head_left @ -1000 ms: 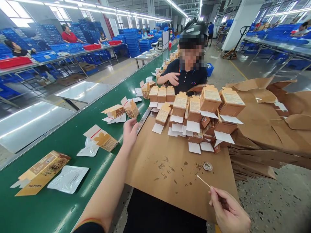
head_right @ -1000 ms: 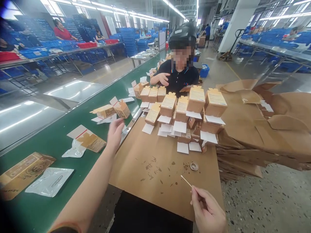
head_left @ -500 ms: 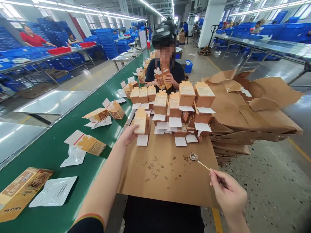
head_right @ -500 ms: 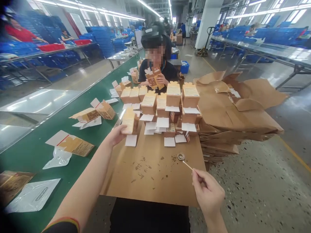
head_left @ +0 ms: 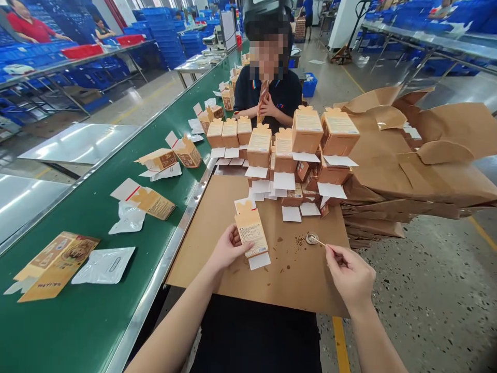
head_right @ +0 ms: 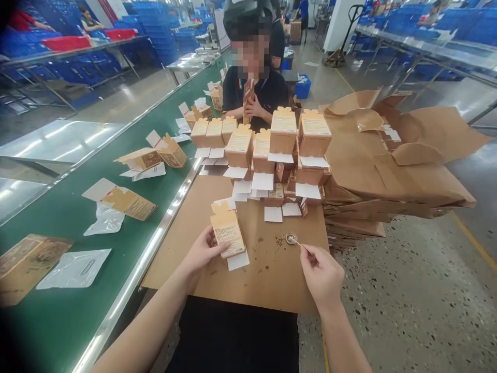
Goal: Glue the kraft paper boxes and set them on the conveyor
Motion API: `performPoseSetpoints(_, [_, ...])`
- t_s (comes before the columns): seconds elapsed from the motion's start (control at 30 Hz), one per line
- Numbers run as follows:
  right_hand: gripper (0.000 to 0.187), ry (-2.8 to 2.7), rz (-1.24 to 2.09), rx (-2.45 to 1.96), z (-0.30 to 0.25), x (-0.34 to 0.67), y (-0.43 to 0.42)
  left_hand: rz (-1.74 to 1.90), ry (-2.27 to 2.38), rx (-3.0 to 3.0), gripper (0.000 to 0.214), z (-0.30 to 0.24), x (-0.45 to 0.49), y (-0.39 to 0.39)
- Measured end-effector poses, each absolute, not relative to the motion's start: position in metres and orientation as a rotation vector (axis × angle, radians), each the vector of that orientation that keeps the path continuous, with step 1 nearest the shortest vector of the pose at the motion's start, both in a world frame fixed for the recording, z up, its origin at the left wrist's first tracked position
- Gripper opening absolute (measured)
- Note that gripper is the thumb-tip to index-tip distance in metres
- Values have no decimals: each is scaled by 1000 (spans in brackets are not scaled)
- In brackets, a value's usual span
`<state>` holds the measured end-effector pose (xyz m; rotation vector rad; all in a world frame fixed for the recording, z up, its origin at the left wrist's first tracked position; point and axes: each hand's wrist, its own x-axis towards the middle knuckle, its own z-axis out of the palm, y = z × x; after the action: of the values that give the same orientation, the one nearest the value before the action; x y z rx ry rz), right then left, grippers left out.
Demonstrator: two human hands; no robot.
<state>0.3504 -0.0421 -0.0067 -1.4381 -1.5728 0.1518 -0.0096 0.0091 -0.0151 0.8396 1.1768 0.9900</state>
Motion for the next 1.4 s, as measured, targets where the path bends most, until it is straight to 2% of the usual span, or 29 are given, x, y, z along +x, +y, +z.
performPoseSetpoints(0.1, [15, -1544, 352, -1275, -9, 316, -61, 965, 1188, 864, 86, -16, -17, 11])
performPoseSetpoints(0.2, [23, -1580, 529, -1221, -19, 266, -74, 980, 1179, 884, 83, -19, -19, 9])
performPoseSetpoints(0.37, [32, -1652, 613, -1199, -40, 224, -69, 994, 1156, 919, 82, -23, -16, 9])
performPoseSetpoints(0.53, [29, -1621, 590, -1227, -40, 241, -68, 997, 1163, 934, 87, -17, -10, 2])
performPoseSetpoints(0.7, [25, -1520, 543, -1275, -29, 272, -89, 1019, 1257, 1026, 75, -14, 3, -24])
performPoseSetpoints(0.83, [29, -1411, 531, -1358, -27, 290, -108, 976, 1362, 1055, 61, -17, 11, -38])
performPoseSetpoints(1.0, [35, -1363, 570, -1380, -26, 296, -115, 1009, 1377, 1047, 60, -19, 11, -36])
performPoseSetpoints(1.1, [34, -1349, 578, -1370, -23, 300, -114, 1128, 1568, 1024, 62, -14, -18, -31])
performPoseSetpoints(1.27, [32, -1291, 511, -1332, -18, 310, -113, 1524, 2109, 826, 85, 1, -125, -49])
performPoseSetpoints(1.4, [33, -1288, 516, -1316, -16, 308, -107, 1495, 2420, 678, 79, 6, -200, -78])
